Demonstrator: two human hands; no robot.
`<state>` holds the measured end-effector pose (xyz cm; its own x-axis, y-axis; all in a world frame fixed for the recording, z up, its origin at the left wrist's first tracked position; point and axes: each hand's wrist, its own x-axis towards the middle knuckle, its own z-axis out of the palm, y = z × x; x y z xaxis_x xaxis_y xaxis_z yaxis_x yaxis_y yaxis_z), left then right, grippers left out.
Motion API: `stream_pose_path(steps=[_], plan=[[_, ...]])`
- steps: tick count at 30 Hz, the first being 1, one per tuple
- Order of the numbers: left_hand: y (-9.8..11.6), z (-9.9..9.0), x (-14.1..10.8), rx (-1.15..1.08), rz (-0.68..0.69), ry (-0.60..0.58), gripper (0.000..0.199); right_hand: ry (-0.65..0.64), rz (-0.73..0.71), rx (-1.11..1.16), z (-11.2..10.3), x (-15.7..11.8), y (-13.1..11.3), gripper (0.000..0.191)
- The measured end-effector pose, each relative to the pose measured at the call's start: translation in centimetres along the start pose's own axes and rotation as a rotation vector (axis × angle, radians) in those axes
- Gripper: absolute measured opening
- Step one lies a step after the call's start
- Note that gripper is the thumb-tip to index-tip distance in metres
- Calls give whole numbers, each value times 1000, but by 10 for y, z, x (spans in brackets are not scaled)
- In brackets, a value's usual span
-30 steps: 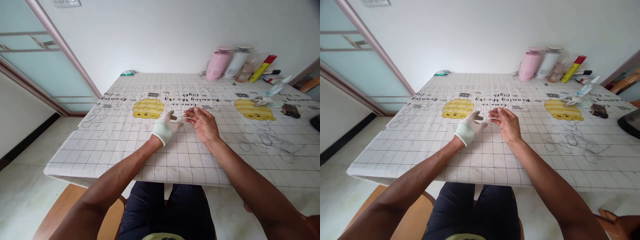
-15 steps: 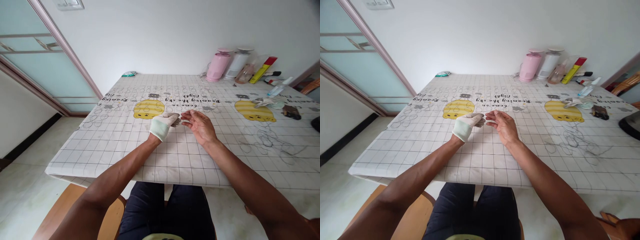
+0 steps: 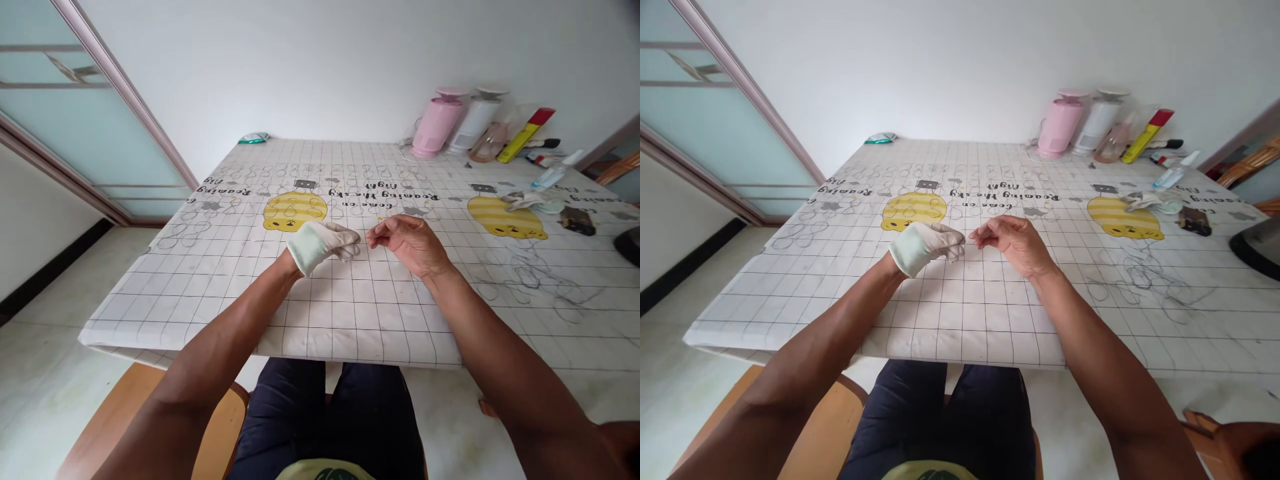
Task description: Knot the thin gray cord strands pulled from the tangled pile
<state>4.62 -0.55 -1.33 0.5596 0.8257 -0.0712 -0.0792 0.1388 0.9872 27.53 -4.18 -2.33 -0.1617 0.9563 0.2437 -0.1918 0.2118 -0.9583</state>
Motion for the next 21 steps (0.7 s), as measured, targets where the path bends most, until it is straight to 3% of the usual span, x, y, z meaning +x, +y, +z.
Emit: stream_pose_path(steps=[7, 13, 18, 21], plan=[[9, -6, -8, 93, -29, -91, 21, -127, 61, -23, -9, -2, -1, 36], [10, -13, -10, 123, -46, -102, 23, -132, 5, -7, -14, -3, 1, 30], [10, -13, -13, 174, -84, -166, 29, -278, 56, -42, -17, -5, -2, 31], [8, -11, -10, 125, -93, -139, 32, -234, 102, -31, -17, -6, -5, 28]])
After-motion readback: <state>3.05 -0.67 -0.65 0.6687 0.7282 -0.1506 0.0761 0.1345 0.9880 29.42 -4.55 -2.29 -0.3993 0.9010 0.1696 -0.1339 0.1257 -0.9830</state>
